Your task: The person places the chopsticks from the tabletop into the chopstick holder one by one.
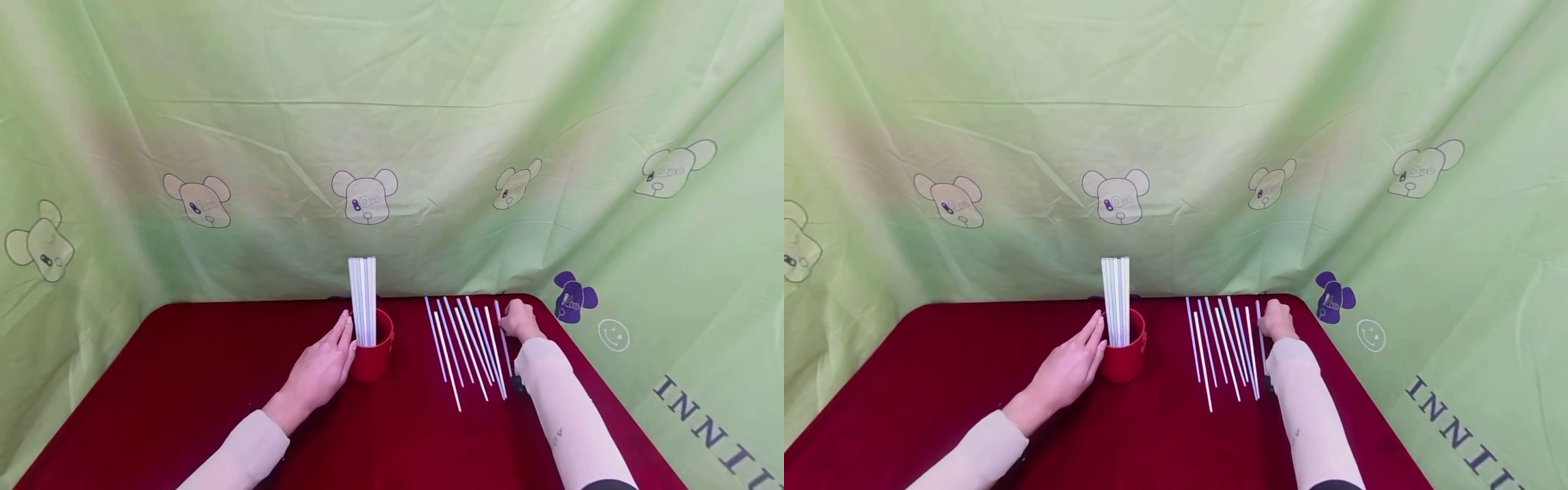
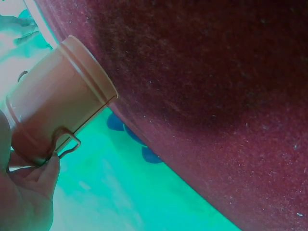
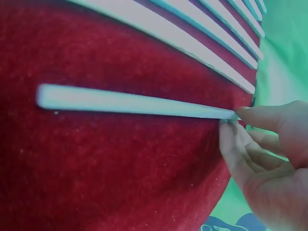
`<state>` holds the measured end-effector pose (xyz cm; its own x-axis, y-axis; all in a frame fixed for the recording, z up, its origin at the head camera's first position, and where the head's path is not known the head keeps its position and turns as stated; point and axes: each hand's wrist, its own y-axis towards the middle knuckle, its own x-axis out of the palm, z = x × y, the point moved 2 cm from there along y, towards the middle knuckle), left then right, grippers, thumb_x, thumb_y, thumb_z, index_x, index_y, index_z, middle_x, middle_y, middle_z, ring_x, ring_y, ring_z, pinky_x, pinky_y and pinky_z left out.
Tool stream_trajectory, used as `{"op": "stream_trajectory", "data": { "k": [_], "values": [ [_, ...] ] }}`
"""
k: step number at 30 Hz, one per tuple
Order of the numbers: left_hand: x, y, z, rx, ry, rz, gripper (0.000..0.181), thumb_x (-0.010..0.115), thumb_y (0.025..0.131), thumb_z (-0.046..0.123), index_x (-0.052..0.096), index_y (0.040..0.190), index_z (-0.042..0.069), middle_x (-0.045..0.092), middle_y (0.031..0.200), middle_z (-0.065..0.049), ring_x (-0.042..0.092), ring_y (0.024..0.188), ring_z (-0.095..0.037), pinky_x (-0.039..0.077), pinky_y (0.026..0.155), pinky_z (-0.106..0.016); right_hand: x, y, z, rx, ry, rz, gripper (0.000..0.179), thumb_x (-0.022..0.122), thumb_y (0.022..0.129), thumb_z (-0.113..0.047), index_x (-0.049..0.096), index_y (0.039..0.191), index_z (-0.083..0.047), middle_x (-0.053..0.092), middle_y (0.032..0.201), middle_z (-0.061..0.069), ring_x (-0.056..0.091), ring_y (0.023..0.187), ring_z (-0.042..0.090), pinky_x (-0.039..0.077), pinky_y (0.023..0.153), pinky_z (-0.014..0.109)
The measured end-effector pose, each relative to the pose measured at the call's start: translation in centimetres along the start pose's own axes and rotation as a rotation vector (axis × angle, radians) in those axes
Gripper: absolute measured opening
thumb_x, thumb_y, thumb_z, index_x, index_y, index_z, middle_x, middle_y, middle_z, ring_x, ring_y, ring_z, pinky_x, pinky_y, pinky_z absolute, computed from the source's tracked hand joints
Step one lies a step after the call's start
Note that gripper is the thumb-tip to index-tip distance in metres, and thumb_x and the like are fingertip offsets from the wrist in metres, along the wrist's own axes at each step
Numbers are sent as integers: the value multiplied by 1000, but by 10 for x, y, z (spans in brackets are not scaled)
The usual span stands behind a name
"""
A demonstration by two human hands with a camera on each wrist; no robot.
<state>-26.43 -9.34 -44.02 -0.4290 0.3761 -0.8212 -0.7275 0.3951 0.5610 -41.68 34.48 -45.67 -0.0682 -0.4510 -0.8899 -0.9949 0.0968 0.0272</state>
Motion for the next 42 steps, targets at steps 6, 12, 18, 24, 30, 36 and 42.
{"op": "stream_trajectory", "data": {
  "k": [6,12,18,24,30,36,42],
  "values": [
    [1,-1,1,-2,-1,2,49,58,104,21,53,142,-10,46,153,-25,61,128,-34,60,88,-42,-5,-3,3,38,53,-42,10,69,79,-1,59,77,0,63,86,26,73,66,29,60,82,46],
    [2,-1,0,1,1,5,50,59,104,20,53,142,-11,47,152,-26,61,128,-33,60,88,-42,-4,-6,-1,20,-1,-62,9,67,78,3,59,77,2,65,81,24,71,63,31,62,70,40],
    [1,0,0,2,5,6,49,58,105,20,53,142,-11,47,152,-26,60,130,-33,59,89,-41,-6,-8,-9,13,-35,-77,11,57,77,5,56,89,6,63,89,32,69,64,35,59,55,35],
    [2,-1,2,-2,-6,-3,49,57,105,21,53,142,-10,47,153,-26,59,130,-33,59,90,-42,-16,-10,-8,21,24,-83,5,59,73,7,60,73,2,65,71,17,68,59,26,60,56,32],
    [1,-2,3,-8,-3,0,50,57,105,21,52,143,-10,46,154,-25,60,130,-33,60,88,-41,-36,-15,-18,-31,359,-132,19,62,79,14,61,97,19,69,71,17,69,57,18,63,60,34],
    [-1,-1,3,4,12,7,49,57,105,20,53,143,-11,47,153,-25,61,129,-32,60,87,-40,-57,-26,-38,-81,501,-122,24,58,95,10,54,114,25,68,77,10,69,62,16,64,69,39],
    [0,-2,3,8,13,17,49,59,104,19,53,141,-12,49,151,-27,62,127,-33,60,86,-40,-66,-32,-60,-161,617,-69,28,55,100,5,52,121,24,69,90,17,71,73,17,63,77,38]
  ]
}}
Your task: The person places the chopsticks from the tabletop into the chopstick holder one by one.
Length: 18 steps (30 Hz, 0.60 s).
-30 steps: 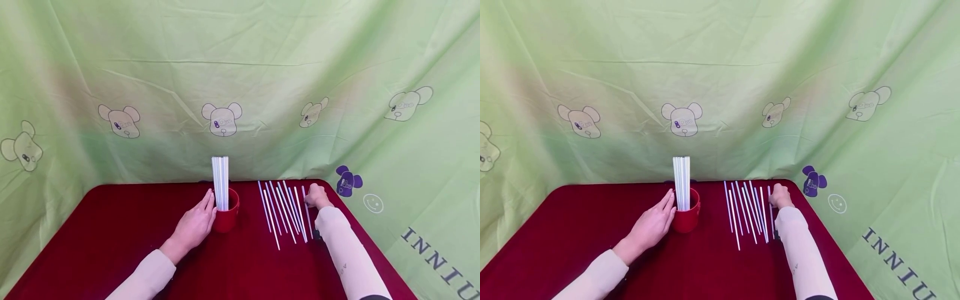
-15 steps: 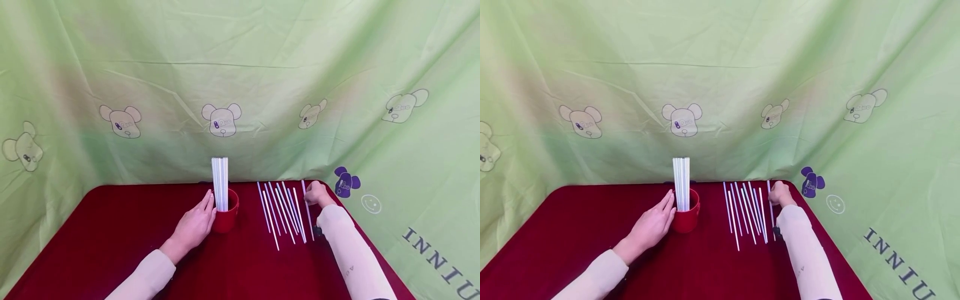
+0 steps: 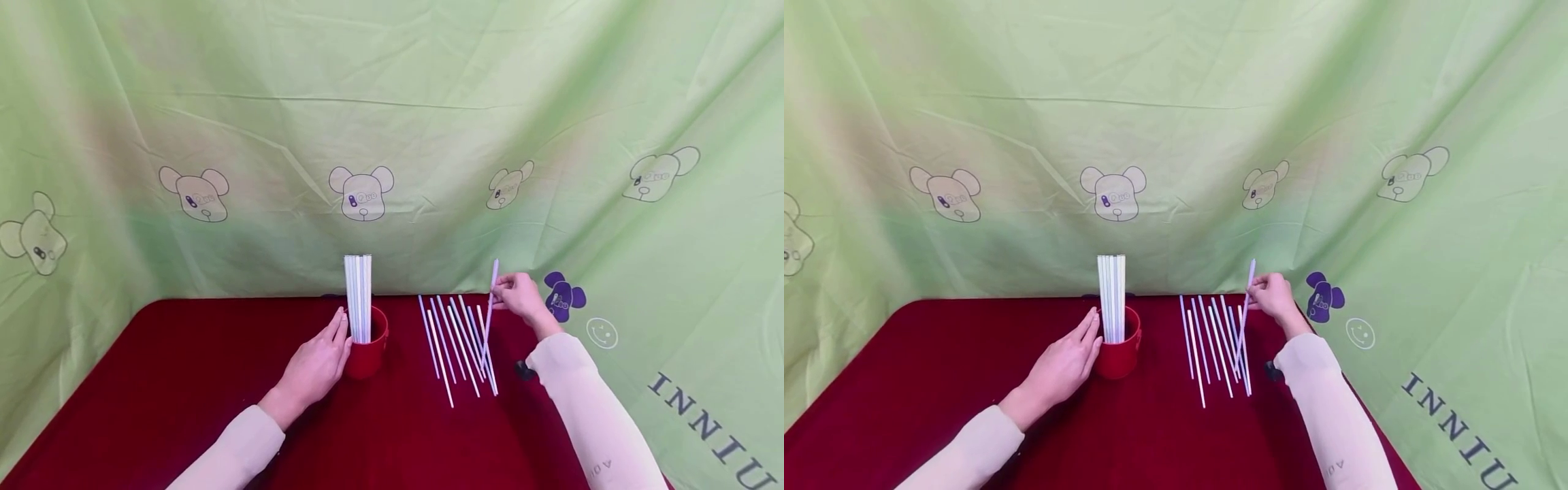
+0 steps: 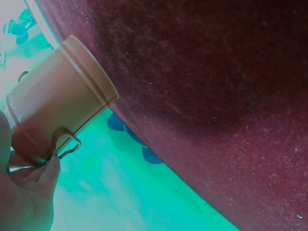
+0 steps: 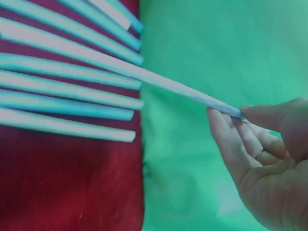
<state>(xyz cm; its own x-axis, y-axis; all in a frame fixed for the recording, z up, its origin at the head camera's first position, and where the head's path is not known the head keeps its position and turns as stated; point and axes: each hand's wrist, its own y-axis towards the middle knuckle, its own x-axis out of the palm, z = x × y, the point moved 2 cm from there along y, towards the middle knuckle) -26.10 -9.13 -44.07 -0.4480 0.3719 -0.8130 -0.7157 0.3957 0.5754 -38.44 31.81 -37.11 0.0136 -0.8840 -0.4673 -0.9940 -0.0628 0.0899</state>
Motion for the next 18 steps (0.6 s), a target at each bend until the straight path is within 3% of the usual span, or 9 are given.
{"op": "stream_trajectory", "data": {
  "k": [6,12,18],
  "values": [
    [1,0,0,-3,-1,-4,49,59,104,19,53,142,-11,49,151,-27,62,127,-33,60,86,-40,16,-1,-34,-101,105,64,30,58,100,3,53,123,22,63,97,22,71,74,13,62,78,34],
    [1,0,1,-4,2,-8,50,58,104,20,52,142,-12,48,151,-27,62,127,-33,60,86,-41,37,-4,-70,-201,281,141,32,61,100,1,54,124,19,61,106,30,71,79,14,62,80,33],
    [0,0,0,-7,10,-12,50,58,104,20,53,142,-11,48,152,-26,62,127,-33,60,86,-41,59,-9,-102,-275,445,177,27,64,98,1,56,120,15,63,105,27,72,79,16,62,79,34]
  ]
}}
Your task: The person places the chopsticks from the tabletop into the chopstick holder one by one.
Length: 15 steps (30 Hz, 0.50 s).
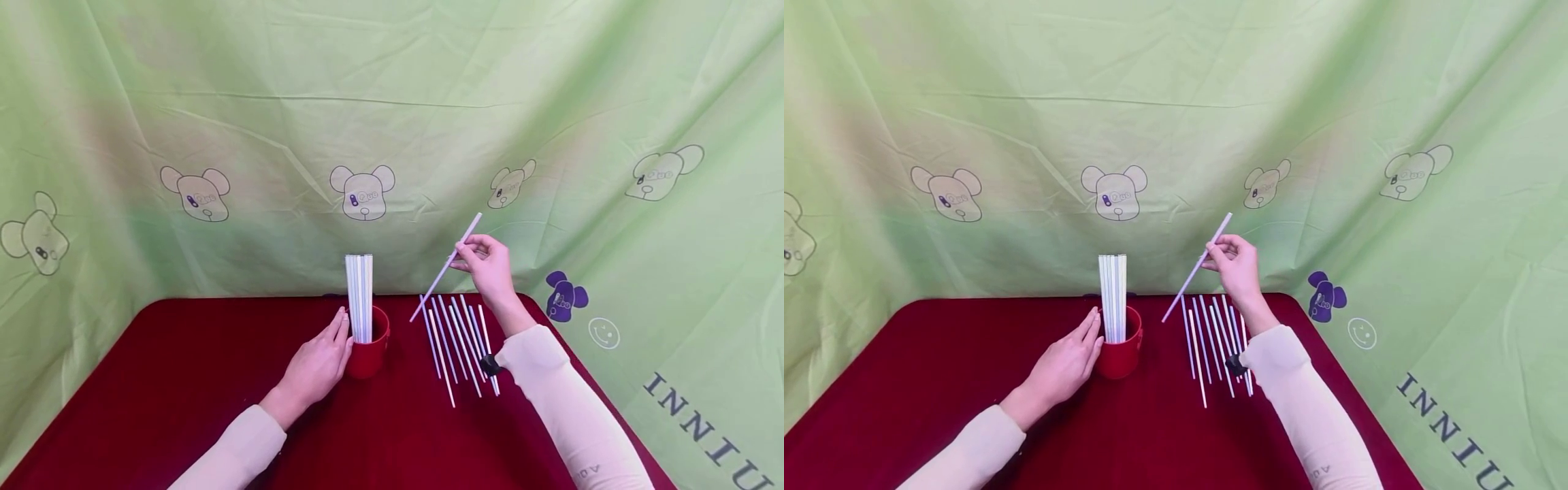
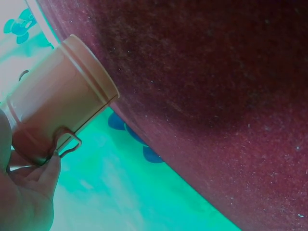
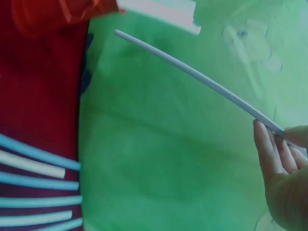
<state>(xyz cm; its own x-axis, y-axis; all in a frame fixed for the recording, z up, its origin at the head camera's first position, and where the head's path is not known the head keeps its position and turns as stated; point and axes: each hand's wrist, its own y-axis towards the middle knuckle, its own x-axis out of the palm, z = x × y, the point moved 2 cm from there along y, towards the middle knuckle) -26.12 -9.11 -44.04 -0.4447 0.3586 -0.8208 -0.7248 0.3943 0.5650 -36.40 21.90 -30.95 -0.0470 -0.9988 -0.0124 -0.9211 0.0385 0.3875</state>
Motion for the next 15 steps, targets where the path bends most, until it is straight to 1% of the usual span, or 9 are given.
{"op": "stream_trajectory", "data": {
  "k": [2,4,7,9,12,15],
  "values": [
    [0,0,0,1,6,1,49,58,104,20,53,142,-11,48,152,-26,62,127,-33,60,86,-41,11,0,-4,-25,27,-4,28,65,97,2,56,119,17,65,101,23,73,78,17,62,79,35],
    [-1,0,0,2,8,2,49,58,104,20,53,142,-11,48,152,-26,62,127,-33,60,86,-40,21,0,-5,-44,49,-10,28,65,97,2,56,119,18,65,100,22,73,78,17,62,78,35],
    [-1,0,0,7,7,-1,48,58,104,19,54,142,-11,48,151,-26,62,127,-32,60,86,-40,35,-1,-2,-51,63,-20,27,66,96,3,57,117,18,65,101,24,73,78,18,62,78,36],
    [-1,-1,0,10,5,-3,48,58,105,20,53,142,-11,48,151,-26,62,127,-33,60,86,-40,44,-2,1,-47,60,-30,26,66,96,4,57,116,18,64,103,28,73,78,18,62,78,36],
    [0,-1,0,9,0,-4,48,57,105,20,53,142,-11,48,152,-26,62,127,-33,60,86,-41,56,-5,7,-53,11,-81,25,65,96,5,57,116,18,64,104,32,73,78,19,63,78,36],
    [0,0,0,5,-2,-2,48,57,105,20,53,142,-11,48,152,-26,62,127,-32,60,86,-41,67,-7,13,-79,-80,-160,22,66,95,5,60,112,18,66,101,33,74,78,25,63,76,38]
  ]
}}
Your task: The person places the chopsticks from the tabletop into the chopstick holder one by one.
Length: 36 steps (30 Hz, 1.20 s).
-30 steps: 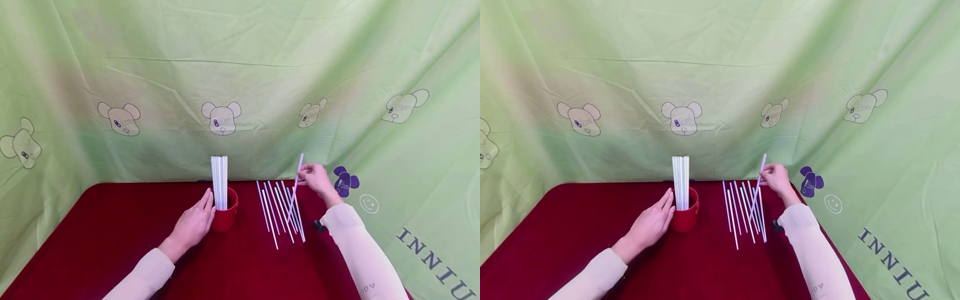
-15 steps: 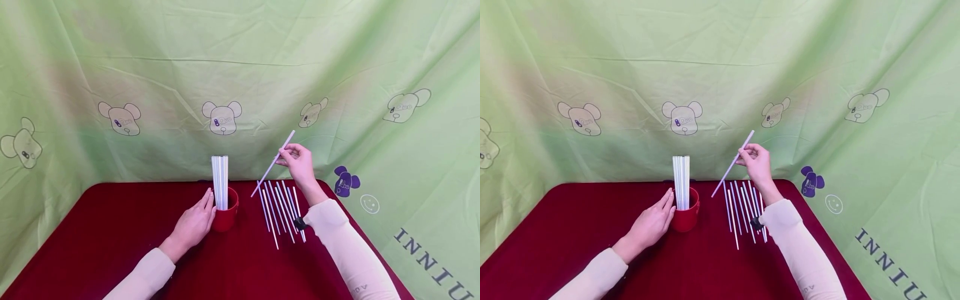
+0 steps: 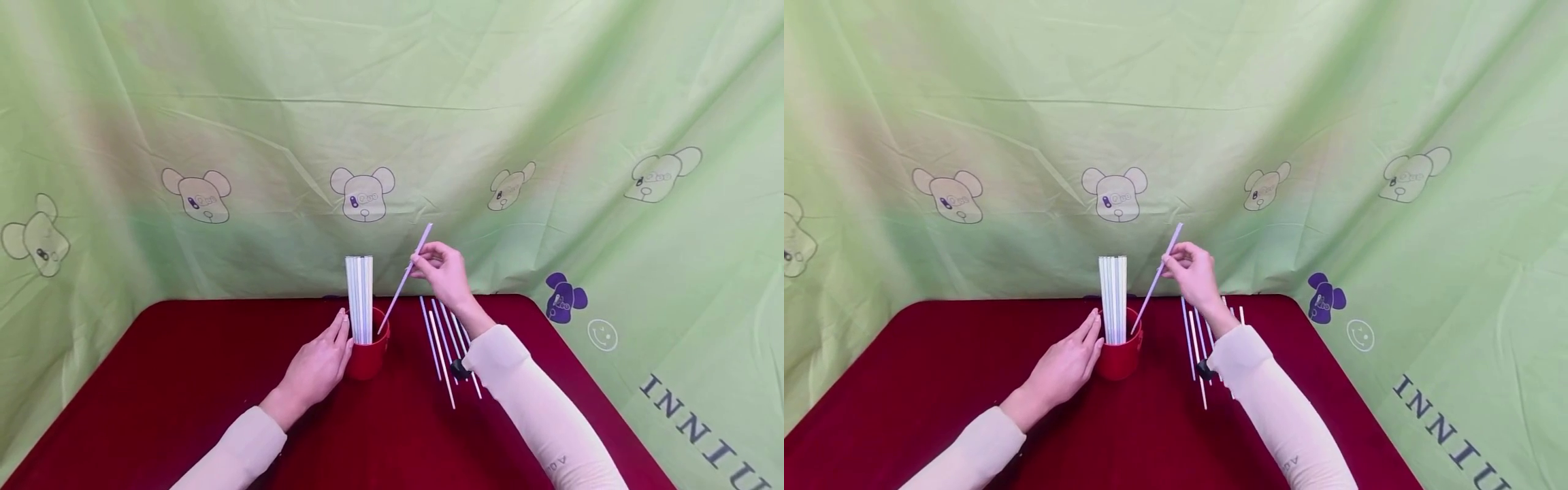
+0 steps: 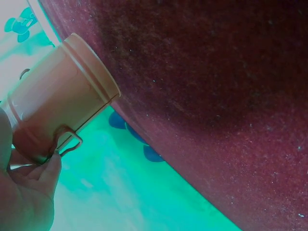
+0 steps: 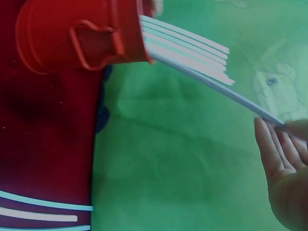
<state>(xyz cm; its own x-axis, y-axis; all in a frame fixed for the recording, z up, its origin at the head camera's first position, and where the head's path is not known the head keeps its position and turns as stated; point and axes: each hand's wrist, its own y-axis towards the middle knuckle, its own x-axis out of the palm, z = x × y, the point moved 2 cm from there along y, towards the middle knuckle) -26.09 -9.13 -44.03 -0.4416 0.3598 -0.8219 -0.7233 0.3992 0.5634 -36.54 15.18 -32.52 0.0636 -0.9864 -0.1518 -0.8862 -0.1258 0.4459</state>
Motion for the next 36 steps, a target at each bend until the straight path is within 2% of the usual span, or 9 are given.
{"op": "stream_trajectory", "data": {
  "k": [5,10,17,22,27,32,36],
  "values": [
    [0,0,0,-4,-3,-4,49,56,105,20,52,143,-10,47,153,-25,62,127,-32,61,85,-40,20,-3,12,-17,-131,-116,17,69,93,6,66,107,15,70,93,28,74,79,40,63,73,42],
    [0,0,0,-8,-6,-3,49,57,105,20,52,143,-10,47,153,-26,61,127,-32,60,86,-41,36,-7,24,-1,-196,-179,13,70,93,6,68,104,12,72,91,24,75,76,38,63,73,47],
    [1,1,-1,-8,-6,-2,49,57,105,21,53,142,-11,47,152,-26,62,127,-34,60,87,-42,51,-10,40,36,-292,-223,10,71,93,2,70,101,7,74,89,18,75,78,36,62,67,30],
    [1,1,-1,-4,0,1,48,57,105,20,54,142,-11,48,152,-27,62,127,-34,60,87,-42,57,-9,45,61,-318,-225,12,73,93,-2,71,103,6,76,91,17,75,82,36,62,69,30],
    [0,0,-1,-8,-6,3,49,57,105,20,53,142,-11,47,152,-26,62,127,-33,60,86,-42,60,-7,48,44,-359,-255,17,74,93,-4,73,107,4,76,95,15,75,83,26,62,73,30],
    [1,-1,-1,-4,-9,6,49,58,105,20,53,142,-11,48,152,-27,62,127,-34,60,86,-42,56,-10,49,26,-420,-292,21,74,94,-9,73,112,2,76,99,12,73,87,21,60,75,28],
    [0,0,-1,1,-5,7,49,58,105,20,53,142,-11,48,152,-26,61,128,-33,60,87,-41,47,-11,46,10,-471,-305,25,74,94,-13,72,115,2,76,101,10,72,90,21,60,81,32]
  ]
}}
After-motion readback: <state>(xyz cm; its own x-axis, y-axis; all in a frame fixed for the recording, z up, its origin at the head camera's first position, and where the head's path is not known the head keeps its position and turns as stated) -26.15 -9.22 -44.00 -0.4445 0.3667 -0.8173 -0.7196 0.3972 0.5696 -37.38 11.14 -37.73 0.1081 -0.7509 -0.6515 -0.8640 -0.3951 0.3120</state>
